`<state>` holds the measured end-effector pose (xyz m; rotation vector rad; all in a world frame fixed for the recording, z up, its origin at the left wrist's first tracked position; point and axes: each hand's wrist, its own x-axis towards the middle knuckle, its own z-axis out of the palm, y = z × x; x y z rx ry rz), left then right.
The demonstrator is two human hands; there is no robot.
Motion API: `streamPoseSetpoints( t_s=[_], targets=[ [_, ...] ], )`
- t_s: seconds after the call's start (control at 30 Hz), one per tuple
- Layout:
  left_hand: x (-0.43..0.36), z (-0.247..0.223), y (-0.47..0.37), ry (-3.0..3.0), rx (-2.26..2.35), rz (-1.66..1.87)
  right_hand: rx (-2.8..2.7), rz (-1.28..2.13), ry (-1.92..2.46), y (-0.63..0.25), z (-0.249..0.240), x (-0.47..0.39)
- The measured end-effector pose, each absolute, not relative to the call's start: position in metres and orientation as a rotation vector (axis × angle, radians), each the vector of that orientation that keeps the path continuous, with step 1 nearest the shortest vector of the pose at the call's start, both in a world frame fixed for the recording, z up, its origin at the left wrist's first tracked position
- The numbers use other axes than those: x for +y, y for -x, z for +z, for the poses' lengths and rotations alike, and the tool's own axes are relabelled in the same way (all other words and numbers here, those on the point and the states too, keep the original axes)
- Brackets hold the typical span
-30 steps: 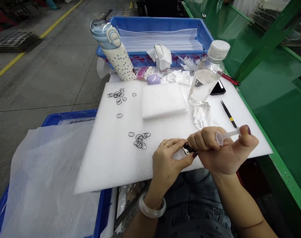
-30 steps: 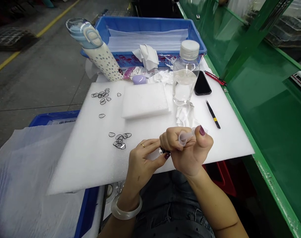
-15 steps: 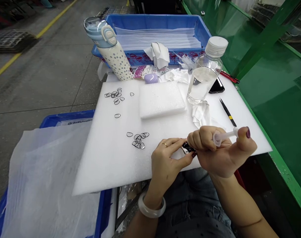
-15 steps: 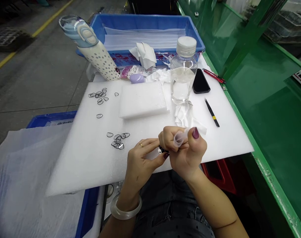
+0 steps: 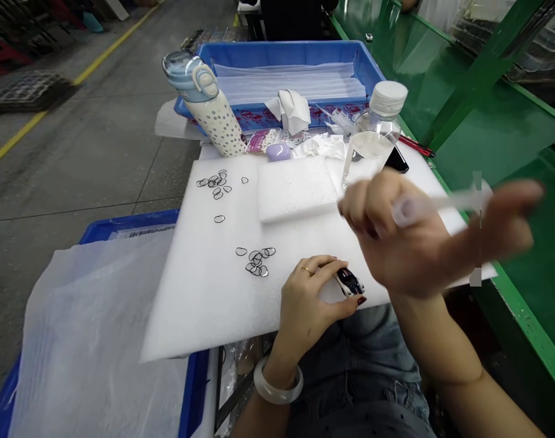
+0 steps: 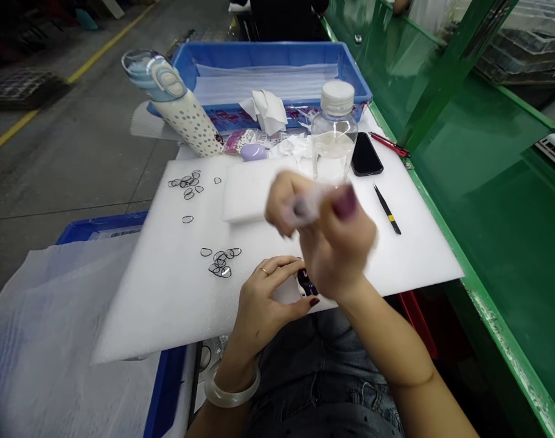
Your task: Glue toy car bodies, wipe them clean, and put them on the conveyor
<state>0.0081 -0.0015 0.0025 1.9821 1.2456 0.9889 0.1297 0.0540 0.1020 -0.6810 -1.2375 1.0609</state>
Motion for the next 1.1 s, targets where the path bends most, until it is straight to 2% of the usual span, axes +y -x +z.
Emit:
streamPoseSetpoints(
  t_s=[0.07, 0.2, 0.37, 0.47, 0.53, 0.6, 0.67, 0.8, 0.93, 1.03, 1.1],
  targets=[
    [-0.004, 0.001, -0.005, -2.101, 1.206, 0.946, -1.24, 0.994, 0.771, -0.117, 0.097, 0.091],
    [-0.007, -0.002, 0.0, -2.229, 1.155, 0.902, -1.373, 1.124, 1.074, -0.118, 0.075, 0.138],
    [-0.007, -0.006, -0.005, -2.263, 1.234, 0.983, -1.353, 0.738, 1.231, -0.19, 0.065, 0.111],
    [-0.007, -0.006, -0.011, -2.252, 1.303, 1.019, -1.375, 0.403, 1.693, -0.227, 0.052, 0.098],
    [-0.009, -0.004, -0.012, -2.233, 1.287, 1.05, -1.422, 0.314, 1.922, -0.237, 0.04, 0.1],
    [-0.01, -0.001, -0.007, -2.174, 1.228, 1.115, -1.468, 0.41, 1.896, -0.236, 0.031, 0.105],
    [-0.009, 0.003, 0.005, -2.124, 1.229, 1.183, -1.348, 0.608, 1.671, -0.234, 0.03, 0.108],
    [0.0, 0.007, 0.046, -2.119, 1.664, 1.256, -0.861, 0.95, 1.329, -0.238, 0.044, 0.102],
    [0.007, 0.0, 0.075, -2.131, 1.973, 1.15, -0.797, 0.917, 1.499, -0.25, 0.049, 0.082],
    [0.006, -0.005, 0.078, -2.216, 1.925, 1.169, -0.887, 1.021, 1.661, -0.26, 0.042, 0.067],
    [0.002, -0.006, 0.075, -2.266, 1.845, 1.22, -0.877, 0.995, 1.584, -0.267, 0.038, 0.058]
  ],
)
